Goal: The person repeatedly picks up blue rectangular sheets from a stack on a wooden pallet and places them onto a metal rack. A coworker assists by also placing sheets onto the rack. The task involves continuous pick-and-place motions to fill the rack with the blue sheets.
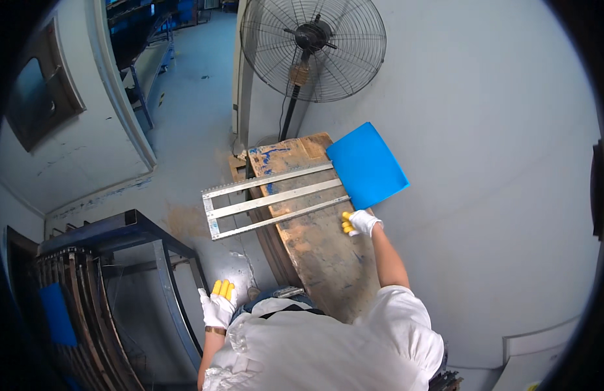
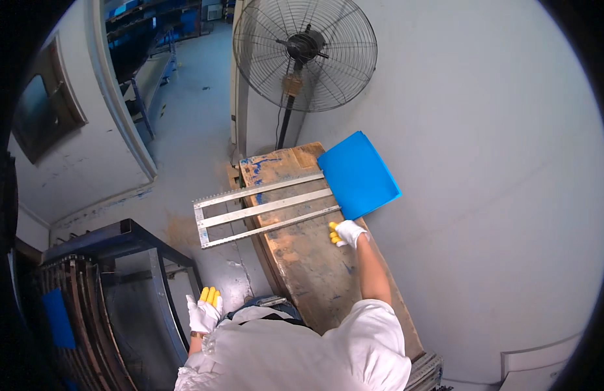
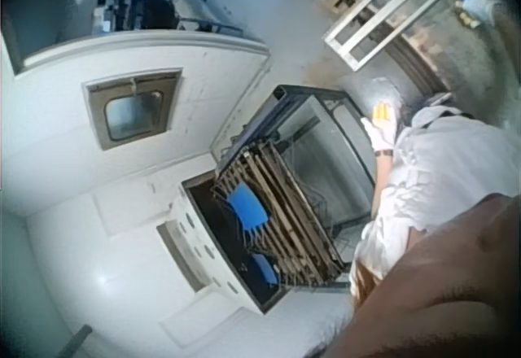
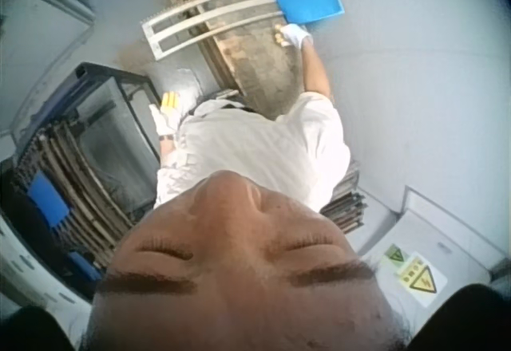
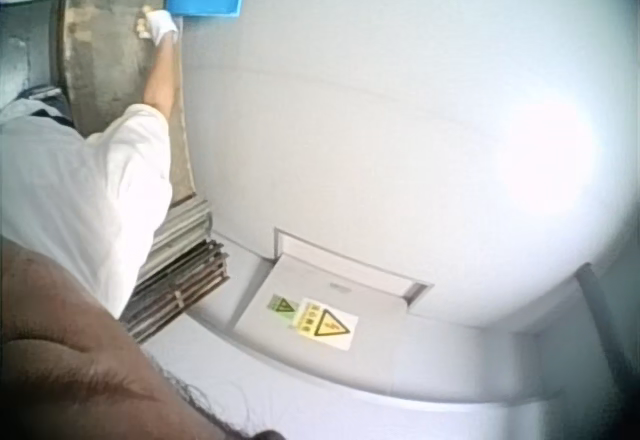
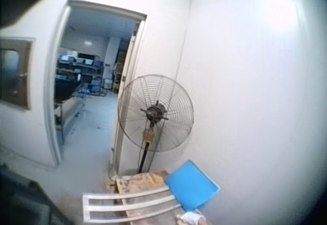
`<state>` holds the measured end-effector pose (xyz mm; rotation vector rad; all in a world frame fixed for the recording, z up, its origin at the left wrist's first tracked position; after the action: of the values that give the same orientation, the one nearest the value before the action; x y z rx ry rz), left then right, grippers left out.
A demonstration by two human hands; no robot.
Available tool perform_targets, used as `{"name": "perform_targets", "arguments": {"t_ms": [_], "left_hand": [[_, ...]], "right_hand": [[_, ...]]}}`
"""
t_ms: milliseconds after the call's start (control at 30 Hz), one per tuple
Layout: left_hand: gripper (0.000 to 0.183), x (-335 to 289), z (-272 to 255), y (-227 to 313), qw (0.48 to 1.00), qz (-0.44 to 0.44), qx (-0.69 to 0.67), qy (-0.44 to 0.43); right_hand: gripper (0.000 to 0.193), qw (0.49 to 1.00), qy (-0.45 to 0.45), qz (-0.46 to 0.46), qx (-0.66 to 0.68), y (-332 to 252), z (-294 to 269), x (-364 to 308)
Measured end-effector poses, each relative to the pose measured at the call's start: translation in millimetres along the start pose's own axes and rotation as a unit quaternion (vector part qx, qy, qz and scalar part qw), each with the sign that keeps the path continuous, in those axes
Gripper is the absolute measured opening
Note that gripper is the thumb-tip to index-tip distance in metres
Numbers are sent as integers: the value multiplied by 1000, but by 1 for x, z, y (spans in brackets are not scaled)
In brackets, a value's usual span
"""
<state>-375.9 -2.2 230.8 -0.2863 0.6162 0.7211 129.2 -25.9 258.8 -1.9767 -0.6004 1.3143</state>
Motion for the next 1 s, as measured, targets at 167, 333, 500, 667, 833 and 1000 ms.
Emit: {"name": "perform_targets", "arguments": {"t_ms": [167, 333, 500, 667, 833, 1000], "left_hand": [[45, -35, -30, 31, 1000, 24, 4, 1], [22, -66, -82, 64, 995, 93, -8, -42], [25, -132, -127, 76, 978, 201, -58, -10], [22, -184, -199, 91, 941, 296, -165, 19], [28, -247, -230, 94, 885, 367, -283, 29], [24, -255, -280, 106, 876, 373, -305, 25]], "right_hand": [[29, 957, -263, -74, 92, -55, 163, -21], [40, 913, -397, -77, 45, -71, 376, -28], [45, 815, -570, -1, 107, -84, 561, -91], [41, 742, -661, 53, 98, -98, 704, -158], [36, 726, -666, 36, 168, -123, 820, -231], [31, 731, -635, 77, 238, -149, 896, -256]]}}
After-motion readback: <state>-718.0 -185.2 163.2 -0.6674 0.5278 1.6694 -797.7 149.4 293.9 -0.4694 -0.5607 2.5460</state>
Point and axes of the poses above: each hand's wrist, its own x-axis towards the middle knuckle, its own z-axis out of the palm, y = z × x, the point moved 2 cm from there along x, towards the middle knuckle, and after that the axes turned 11 degrees about -z, right-handed, at the moved point
